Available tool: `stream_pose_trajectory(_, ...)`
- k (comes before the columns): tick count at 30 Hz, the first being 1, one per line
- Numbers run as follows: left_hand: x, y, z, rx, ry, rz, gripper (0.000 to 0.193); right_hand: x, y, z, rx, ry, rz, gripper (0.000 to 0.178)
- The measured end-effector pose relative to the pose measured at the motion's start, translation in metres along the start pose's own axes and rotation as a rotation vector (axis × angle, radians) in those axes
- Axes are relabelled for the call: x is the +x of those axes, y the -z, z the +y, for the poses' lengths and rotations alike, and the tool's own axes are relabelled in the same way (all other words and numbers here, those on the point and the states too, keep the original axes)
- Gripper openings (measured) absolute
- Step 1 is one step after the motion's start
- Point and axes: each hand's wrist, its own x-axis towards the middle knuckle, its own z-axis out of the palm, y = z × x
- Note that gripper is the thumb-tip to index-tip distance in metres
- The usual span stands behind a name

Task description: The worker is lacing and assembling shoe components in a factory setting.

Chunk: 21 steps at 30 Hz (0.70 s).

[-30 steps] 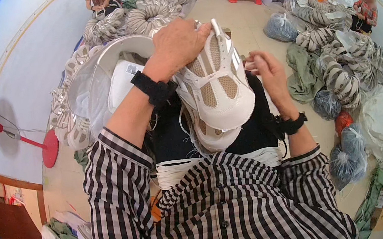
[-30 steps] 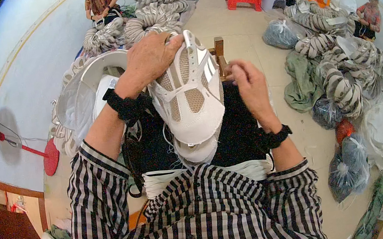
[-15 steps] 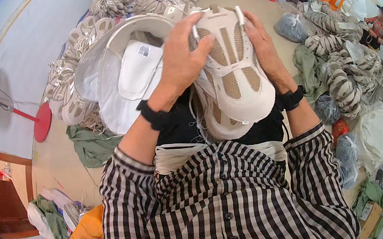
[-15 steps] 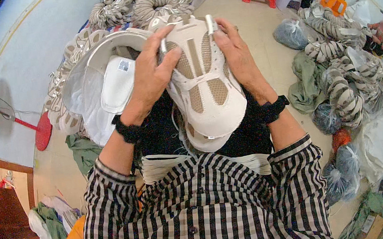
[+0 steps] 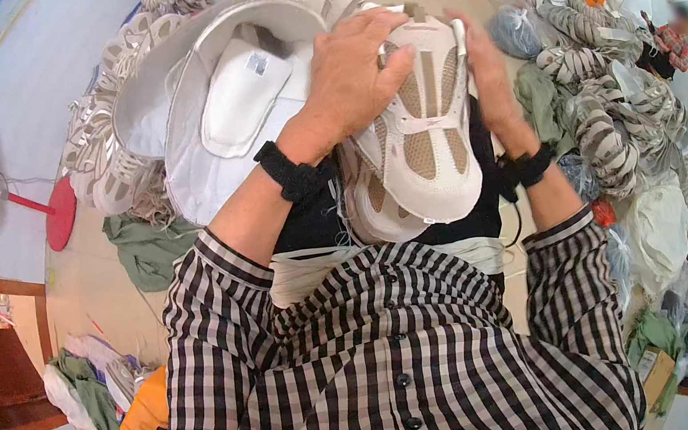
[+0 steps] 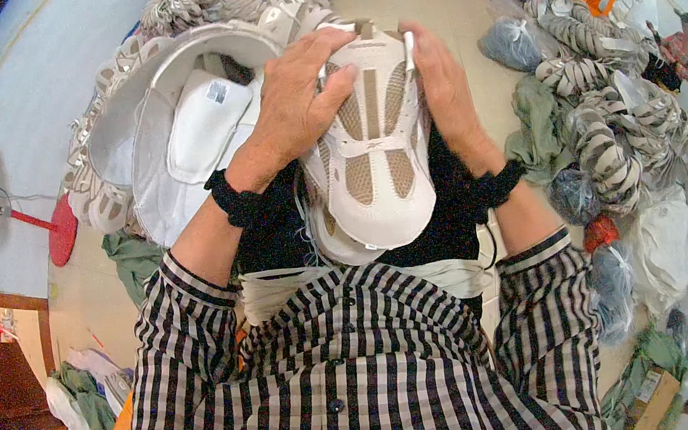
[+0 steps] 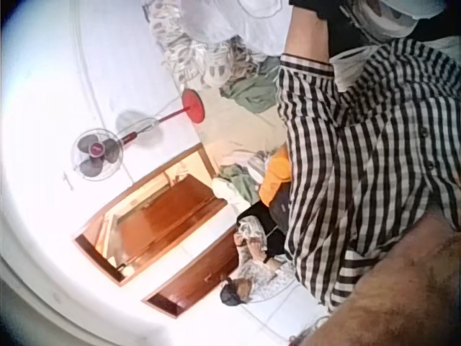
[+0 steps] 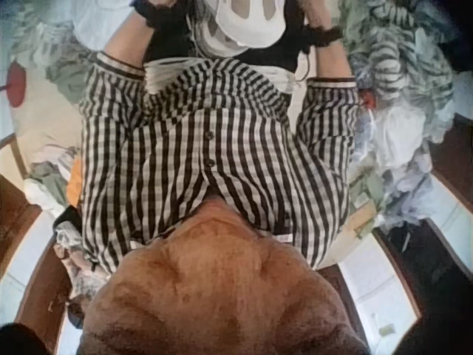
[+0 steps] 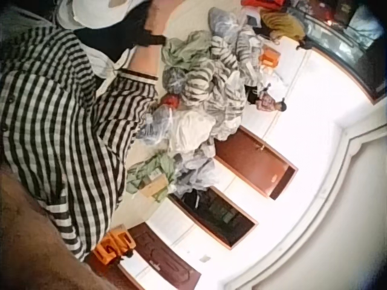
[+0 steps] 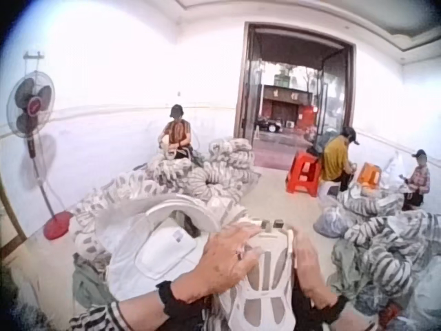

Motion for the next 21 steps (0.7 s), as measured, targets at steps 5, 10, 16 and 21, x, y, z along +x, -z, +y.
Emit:
stream_pose_trajectory(5, -0.012, -0.01, 0.003, 0.049, -0.009, 0.009, 0.04, -0.002, -0.007, -0.001, -0.188, 0.063, -0.078, 0.029)
stream_pose_trajectory(10, -0.024, -0.02, 0.002, 0.061, -0.056, 0.044, 0.04, -0.02, -0.018, 0.006, -0.159, 0.086, 0.125, 0.025)
stream_pose_trajectory(16, -0.014, -0.002, -0.019, 0.057, -0.067, 0.048, 0.038, 0.004, -0.028, 0.013, -0.046, 0.051, 0.029, 0.031)
stream_pose_trajectory(21, -0.021, 0.024, -0.003, -0.05, 0.08, 0.003, 0.042, 0.001, -0.015, 0.008, 0.182, -0.021, -0.018, 0.035)
